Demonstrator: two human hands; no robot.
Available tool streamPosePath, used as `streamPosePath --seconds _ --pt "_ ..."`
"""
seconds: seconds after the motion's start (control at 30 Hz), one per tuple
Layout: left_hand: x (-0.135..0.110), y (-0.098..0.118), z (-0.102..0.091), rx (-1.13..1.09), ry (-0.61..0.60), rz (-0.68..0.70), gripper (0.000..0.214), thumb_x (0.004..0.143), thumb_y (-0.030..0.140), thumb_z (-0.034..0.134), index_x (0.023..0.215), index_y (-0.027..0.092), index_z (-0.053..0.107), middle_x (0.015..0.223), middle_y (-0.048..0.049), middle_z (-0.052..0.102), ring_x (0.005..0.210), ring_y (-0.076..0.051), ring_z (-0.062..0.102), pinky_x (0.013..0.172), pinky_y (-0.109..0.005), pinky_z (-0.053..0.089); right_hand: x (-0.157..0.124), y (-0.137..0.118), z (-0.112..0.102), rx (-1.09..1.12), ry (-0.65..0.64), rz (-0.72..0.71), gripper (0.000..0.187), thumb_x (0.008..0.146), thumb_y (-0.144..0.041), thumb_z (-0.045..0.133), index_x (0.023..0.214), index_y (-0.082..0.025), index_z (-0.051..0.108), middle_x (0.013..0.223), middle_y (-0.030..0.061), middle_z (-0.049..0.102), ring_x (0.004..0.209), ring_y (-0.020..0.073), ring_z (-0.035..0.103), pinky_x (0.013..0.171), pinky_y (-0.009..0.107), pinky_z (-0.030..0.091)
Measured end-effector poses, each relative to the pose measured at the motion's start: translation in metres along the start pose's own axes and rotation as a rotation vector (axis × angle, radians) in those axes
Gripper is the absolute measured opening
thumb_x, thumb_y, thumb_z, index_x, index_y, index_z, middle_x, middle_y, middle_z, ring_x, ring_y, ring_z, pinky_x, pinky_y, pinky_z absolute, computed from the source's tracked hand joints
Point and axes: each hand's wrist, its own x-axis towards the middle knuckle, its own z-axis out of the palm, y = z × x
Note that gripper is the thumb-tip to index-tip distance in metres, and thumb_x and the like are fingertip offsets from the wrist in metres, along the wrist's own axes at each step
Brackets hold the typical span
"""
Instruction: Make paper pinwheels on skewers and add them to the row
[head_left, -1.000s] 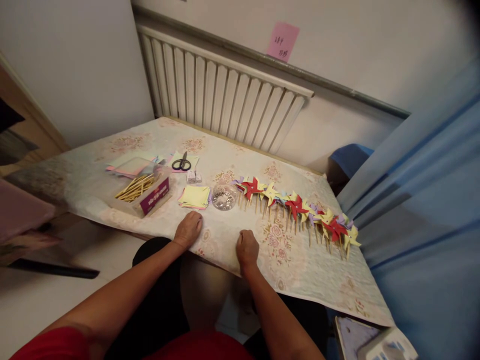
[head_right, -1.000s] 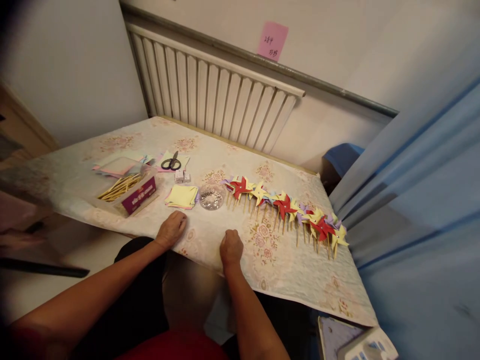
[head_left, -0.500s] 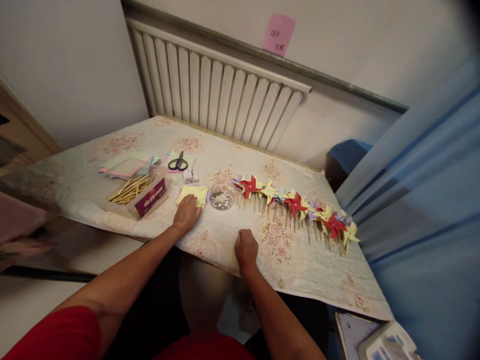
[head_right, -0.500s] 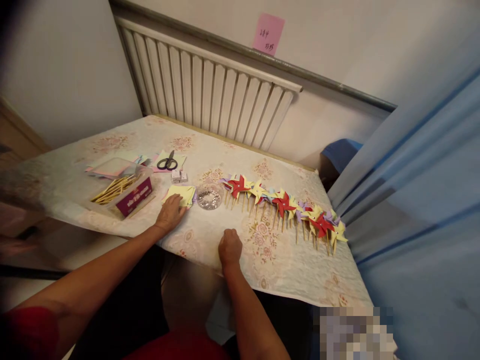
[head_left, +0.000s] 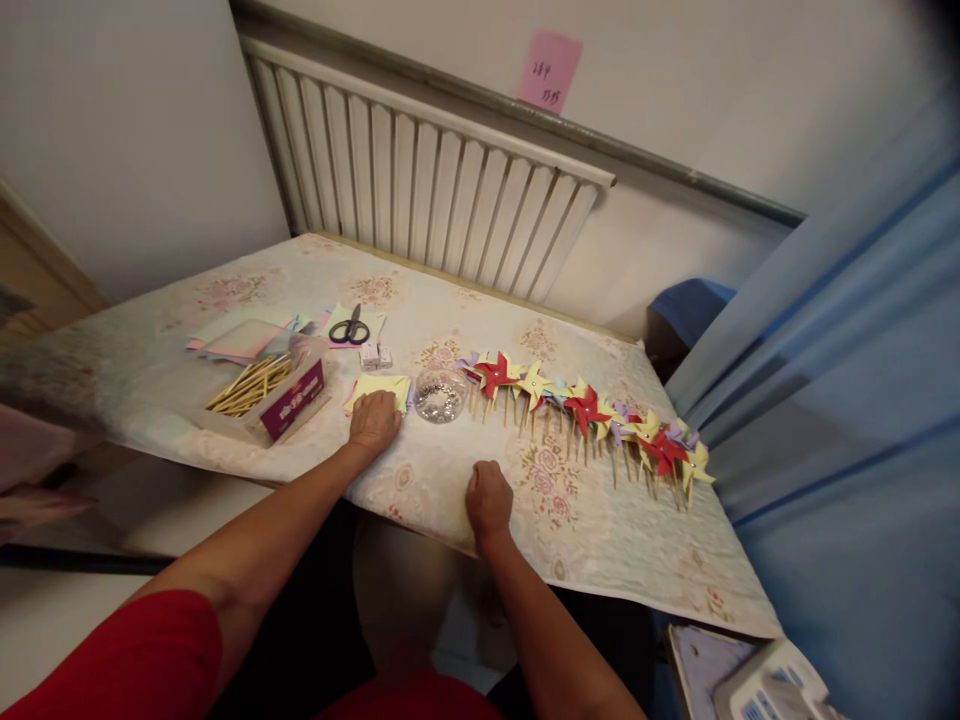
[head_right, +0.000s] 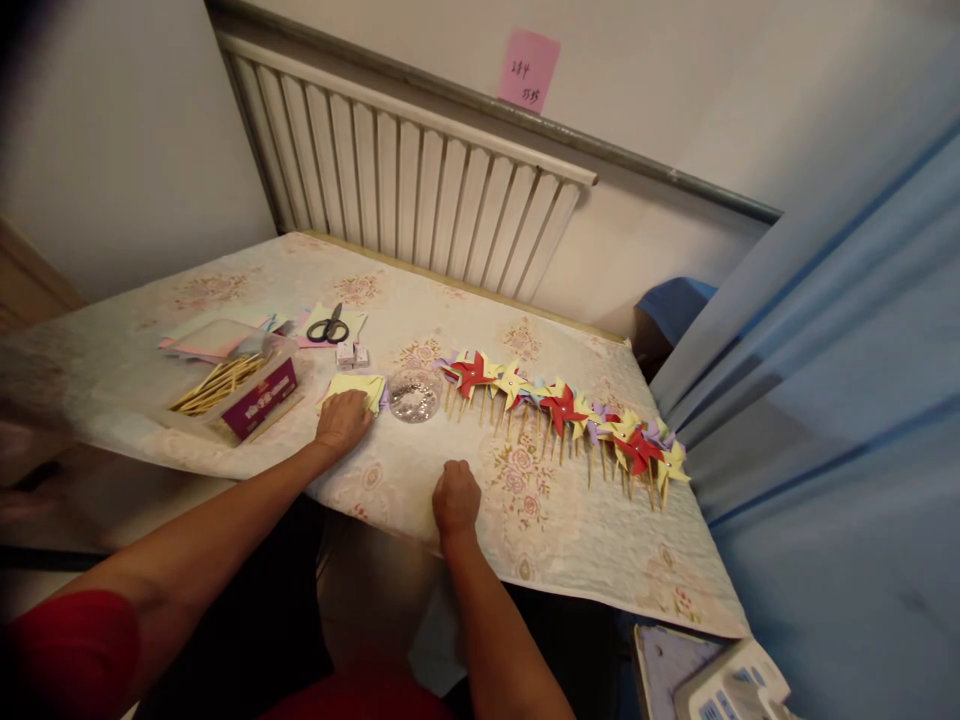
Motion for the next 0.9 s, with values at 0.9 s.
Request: streamPosePath --seconds 0.9 --pt "0.035 -0.026 -0.027 -0.400 0.085 -0.533 0.013 0.090 0.024 0.044 0.085 0.022 0.056 0.089 -0.0089 0.070 0.088 -0.025 0.064 0.075 -0.033 0.044 0.000 -0.001 -0.002 -0.007 0.007 -0.006 0.019 0.094 -0.008 0.047 0.084 -0.019 0.060 0.085 0.0025 0.059 0.075 0.0158 0.053 0.066 0.027 0.035"
